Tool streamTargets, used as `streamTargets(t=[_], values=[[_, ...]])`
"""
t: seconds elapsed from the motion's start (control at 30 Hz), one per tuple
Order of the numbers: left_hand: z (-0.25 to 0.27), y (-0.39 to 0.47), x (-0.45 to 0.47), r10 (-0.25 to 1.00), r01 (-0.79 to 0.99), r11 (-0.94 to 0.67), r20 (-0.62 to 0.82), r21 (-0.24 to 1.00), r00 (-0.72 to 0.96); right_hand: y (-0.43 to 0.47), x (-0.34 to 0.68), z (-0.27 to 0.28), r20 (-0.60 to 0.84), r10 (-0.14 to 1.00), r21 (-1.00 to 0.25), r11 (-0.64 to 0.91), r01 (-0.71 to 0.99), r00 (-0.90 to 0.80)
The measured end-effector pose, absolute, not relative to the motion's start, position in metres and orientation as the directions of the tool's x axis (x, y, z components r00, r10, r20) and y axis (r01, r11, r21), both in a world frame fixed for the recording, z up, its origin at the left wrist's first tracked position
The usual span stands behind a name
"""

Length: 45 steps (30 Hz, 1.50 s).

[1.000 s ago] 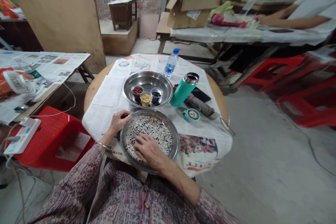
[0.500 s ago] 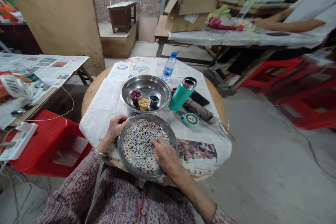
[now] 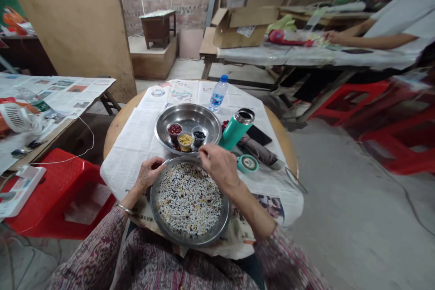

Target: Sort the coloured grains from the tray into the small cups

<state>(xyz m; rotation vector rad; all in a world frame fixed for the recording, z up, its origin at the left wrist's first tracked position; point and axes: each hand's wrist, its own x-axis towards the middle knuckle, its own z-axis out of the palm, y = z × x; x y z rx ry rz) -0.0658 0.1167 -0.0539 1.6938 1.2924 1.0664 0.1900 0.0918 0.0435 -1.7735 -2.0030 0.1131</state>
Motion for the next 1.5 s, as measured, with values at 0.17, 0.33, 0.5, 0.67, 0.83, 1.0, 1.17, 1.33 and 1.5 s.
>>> streamTargets(t=[0.17,0.33,0.5,0.67,0.83,1.0,1.17,1.33,1.5], values=[[-0.052,0.117,-0.065,0.976,0.362,-0.206,0.165,0.909,0.142,0.169,0.196,0.057,0.136,0.986,-0.239,-0.058,0.969,0.093],[-0.05,0.116,-0.065,0.978,0.381,-0.204,0.166,0.902,0.13,0.202,0.189,0.052,-0.049,0.997,-0.153,-0.07,0.986,0.063],[-0.053,0.116,-0.064,0.977,0.38,-0.204,0.166,0.902,0.132,0.205,0.184,0.05,-0.102,0.994,-0.129,-0.051,0.99,0.038],[-0.053,0.115,-0.065,0.977,0.386,-0.206,0.166,0.899,0.134,0.203,0.183,0.05,-0.083,0.996,-0.128,-0.043,0.991,0.033],[-0.052,0.116,-0.065,0.976,0.388,-0.213,0.174,0.897,0.133,0.2,0.184,0.047,-0.047,0.998,-0.139,-0.047,0.989,0.04],[-0.052,0.116,-0.065,0.975,0.401,-0.216,0.175,0.89,0.138,0.198,0.186,0.043,-0.022,0.999,-0.152,-0.034,0.988,0.031],[-0.053,0.117,-0.064,0.976,0.377,-0.209,0.168,0.902,0.138,0.183,0.186,0.05,0.127,0.992,-0.215,0.003,0.977,0.025],[-0.054,0.117,-0.064,0.976,0.366,-0.208,0.166,0.907,0.142,0.108,0.18,0.042,0.218,0.948,-0.372,0.302,0.878,-0.233],[-0.052,0.116,-0.063,0.975,0.397,-0.215,0.173,0.892,0.141,0.015,0.175,0.006,-0.062,0.767,-0.371,0.577,0.728,-0.639]])
